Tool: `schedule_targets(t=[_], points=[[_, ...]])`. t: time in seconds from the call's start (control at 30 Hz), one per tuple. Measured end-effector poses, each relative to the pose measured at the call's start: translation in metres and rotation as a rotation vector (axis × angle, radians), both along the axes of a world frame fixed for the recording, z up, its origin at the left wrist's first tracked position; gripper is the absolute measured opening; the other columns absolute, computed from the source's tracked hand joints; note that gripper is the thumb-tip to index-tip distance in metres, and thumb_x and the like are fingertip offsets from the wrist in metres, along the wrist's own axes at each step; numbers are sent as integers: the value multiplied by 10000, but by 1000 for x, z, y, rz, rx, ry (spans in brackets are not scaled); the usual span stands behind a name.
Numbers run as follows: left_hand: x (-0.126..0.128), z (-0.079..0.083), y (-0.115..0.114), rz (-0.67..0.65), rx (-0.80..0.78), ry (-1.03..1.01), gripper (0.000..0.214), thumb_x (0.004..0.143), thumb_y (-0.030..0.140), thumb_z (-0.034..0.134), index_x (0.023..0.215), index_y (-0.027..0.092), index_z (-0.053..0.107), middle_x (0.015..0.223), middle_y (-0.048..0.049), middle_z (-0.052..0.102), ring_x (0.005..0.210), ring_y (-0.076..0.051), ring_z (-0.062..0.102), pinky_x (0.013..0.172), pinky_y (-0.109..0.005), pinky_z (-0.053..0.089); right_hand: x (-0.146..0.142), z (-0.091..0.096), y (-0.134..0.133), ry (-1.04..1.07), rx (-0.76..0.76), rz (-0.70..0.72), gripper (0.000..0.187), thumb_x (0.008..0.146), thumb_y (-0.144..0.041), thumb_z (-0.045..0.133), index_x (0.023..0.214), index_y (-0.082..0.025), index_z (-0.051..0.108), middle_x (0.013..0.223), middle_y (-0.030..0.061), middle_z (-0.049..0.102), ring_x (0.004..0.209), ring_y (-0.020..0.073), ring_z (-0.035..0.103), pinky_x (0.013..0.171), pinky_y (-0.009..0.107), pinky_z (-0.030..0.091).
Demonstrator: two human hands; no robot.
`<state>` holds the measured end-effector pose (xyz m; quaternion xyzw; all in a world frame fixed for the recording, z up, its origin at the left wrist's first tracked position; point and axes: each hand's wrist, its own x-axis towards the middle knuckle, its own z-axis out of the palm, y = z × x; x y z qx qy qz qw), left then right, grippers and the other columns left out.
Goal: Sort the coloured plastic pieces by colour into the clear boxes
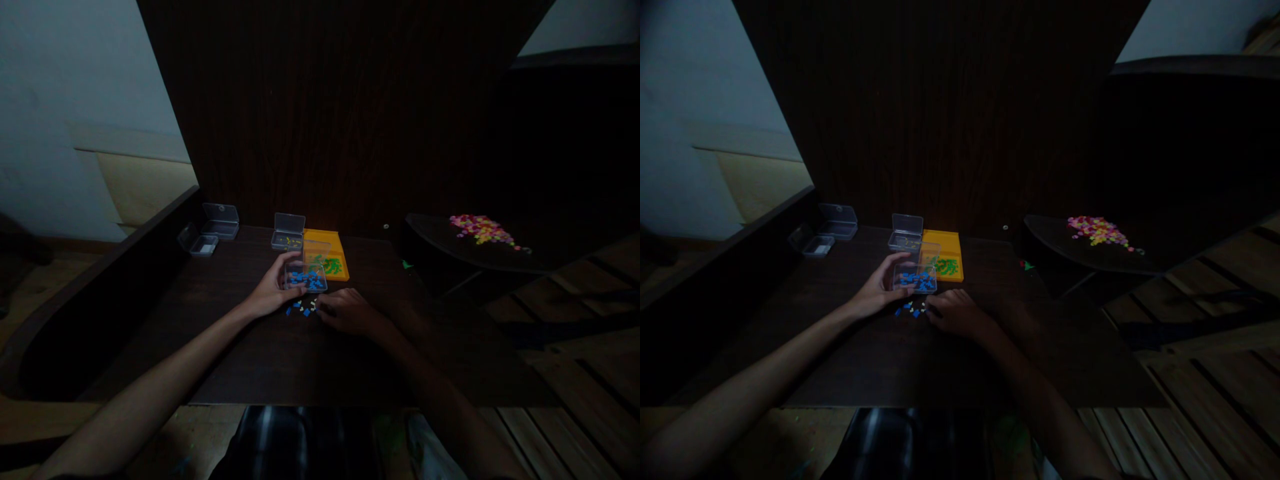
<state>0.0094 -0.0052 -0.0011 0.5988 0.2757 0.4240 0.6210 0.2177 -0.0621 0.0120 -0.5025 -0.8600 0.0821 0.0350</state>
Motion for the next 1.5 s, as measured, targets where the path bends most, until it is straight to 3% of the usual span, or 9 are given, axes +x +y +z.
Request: schedule_targets(t=[0.23,0.53,0.97,1.5], points=[[0,1,0,12,10,17,712,652,239,801,1267,251,443,1287,-111,488,1071,-244,599,936,-479,505,4,1,2,65,10,40,93,866,-252,583,888,-211,665,796,20,687,740,148,594,620,244,284],[0,0,0,1,-5,8,717,657,234,802,1268,246,426,1295,-112,485,1055,-231,610,930,-458,517,10,1,6,207,-96,98,61,816,-249,671,865,-215,683,771,-17,692,715,124,599,690,227,363],[0,-1,1,-5,24,8,698,666,221,786,1270,247,437,1296,-115,486,1095,-254,591,929,-467,510,9,4,6,174,-124,23,125,815,-267,672,931,-221,671,723,-26,631,654,114,552,646,218,357],[0,0,0,-9,13,16,713,675,221,792,1281,236,415,1299,-118,483,1048,-229,614,929,-453,518,7,4,4,77,-125,-3,193,836,-324,646,996,-222,679,815,11,669,785,160,584,716,256,375]])
